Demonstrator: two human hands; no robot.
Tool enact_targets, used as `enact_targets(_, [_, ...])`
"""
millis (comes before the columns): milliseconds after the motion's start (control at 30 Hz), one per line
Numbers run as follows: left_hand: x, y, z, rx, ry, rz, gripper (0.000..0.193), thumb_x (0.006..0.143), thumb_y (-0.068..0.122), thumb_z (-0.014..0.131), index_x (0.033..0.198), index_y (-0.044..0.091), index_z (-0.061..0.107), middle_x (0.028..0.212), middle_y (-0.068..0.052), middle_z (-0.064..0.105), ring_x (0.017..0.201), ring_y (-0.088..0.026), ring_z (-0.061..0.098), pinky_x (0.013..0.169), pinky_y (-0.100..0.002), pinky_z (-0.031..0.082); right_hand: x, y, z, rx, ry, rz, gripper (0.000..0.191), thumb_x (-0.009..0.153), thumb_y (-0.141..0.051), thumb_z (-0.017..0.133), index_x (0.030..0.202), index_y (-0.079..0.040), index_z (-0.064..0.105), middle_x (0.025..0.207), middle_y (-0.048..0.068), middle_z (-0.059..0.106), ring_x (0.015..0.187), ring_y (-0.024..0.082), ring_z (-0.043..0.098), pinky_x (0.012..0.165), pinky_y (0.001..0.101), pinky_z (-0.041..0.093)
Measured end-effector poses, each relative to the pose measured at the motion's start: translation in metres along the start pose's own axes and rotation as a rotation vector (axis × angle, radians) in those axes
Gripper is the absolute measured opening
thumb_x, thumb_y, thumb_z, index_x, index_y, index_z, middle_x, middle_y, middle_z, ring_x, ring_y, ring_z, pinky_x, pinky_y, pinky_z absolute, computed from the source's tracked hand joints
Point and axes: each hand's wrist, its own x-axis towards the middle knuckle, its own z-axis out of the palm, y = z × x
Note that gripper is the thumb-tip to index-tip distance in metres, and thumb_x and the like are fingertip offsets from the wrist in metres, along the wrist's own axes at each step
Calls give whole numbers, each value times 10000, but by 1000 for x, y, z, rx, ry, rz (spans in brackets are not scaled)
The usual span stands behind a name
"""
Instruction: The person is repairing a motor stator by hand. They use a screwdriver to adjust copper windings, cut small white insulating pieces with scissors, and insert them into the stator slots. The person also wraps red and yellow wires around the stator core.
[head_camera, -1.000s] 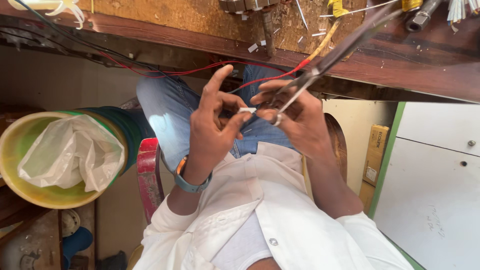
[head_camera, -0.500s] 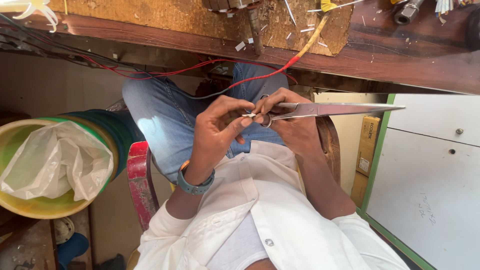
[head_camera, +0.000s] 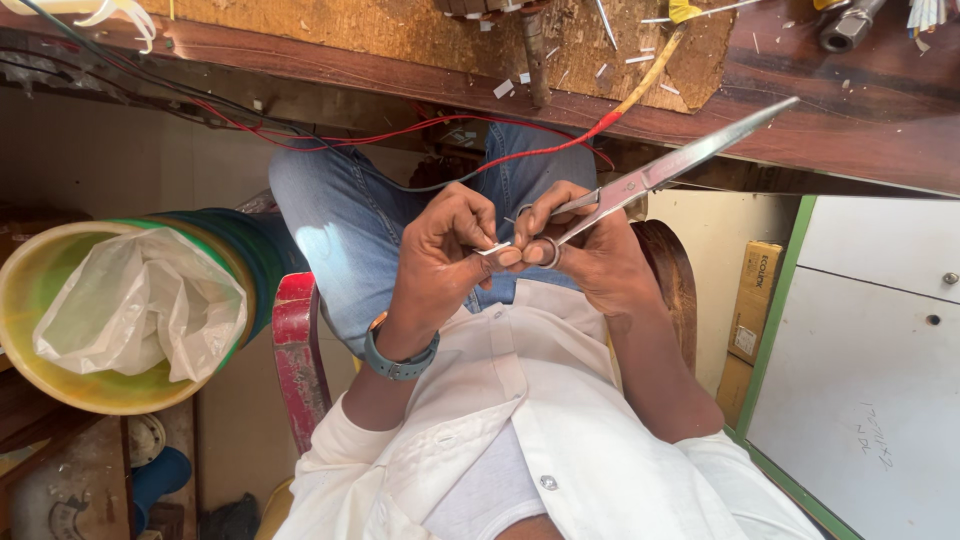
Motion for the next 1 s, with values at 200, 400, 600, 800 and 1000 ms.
enact_targets(200, [1, 8, 5, 142, 73, -16, 108, 876, -34, 792, 923, 15, 709, 1028, -82, 730, 758, -41, 673, 553, -178, 556, 0, -4, -2, -91, 106, -49, 405, 817, -125, 865, 1147, -18, 656, 1002, 104, 722, 938, 159, 717, 833, 283, 600])
enact_targets(400, [4, 33, 10, 488, 70, 121, 136, 900, -26, 768, 1011, 52, 778, 1010, -67, 753, 761, -55, 696, 537, -182, 550, 1, -8, 7, -117, 216, -220, 422, 806, -145, 883, 1119, -28, 624, 1110, 117, 742, 952, 159, 744, 863, 302, 631])
enact_targets(600, [7, 34, 16, 702, 79, 183, 113, 916, 28, 784, 1027, 49, 771, 864, -49, 706, 689, -93, 659, 550, -234, 502, 1, -5, -1, -275, 109, 9, 300, 819, -66, 863, 1053, -10, 683, 981, 80, 711, 915, 123, 700, 809, 257, 589])
enact_targets(800, [7, 24, 14, 636, 36, 154, 118, 914, 59, 792, 1001, 16, 724, 889, -58, 671, 744, -118, 655, 623, -238, 516, 5, 9, -15, -300, 85, -24, 247, 852, -38, 848, 1018, -26, 666, 974, 47, 717, 870, 97, 671, 744, 241, 557])
enact_targets(1000, [18, 28, 23, 428, 53, 1, 37, 950, 25, 709, 976, -1, 713, 922, -56, 590, 651, -90, 593, 519, -218, 497, 13, 6, -11, -421, 154, -23, 248, 784, -47, 853, 979, -27, 701, 907, 35, 735, 839, 92, 711, 732, 239, 585])
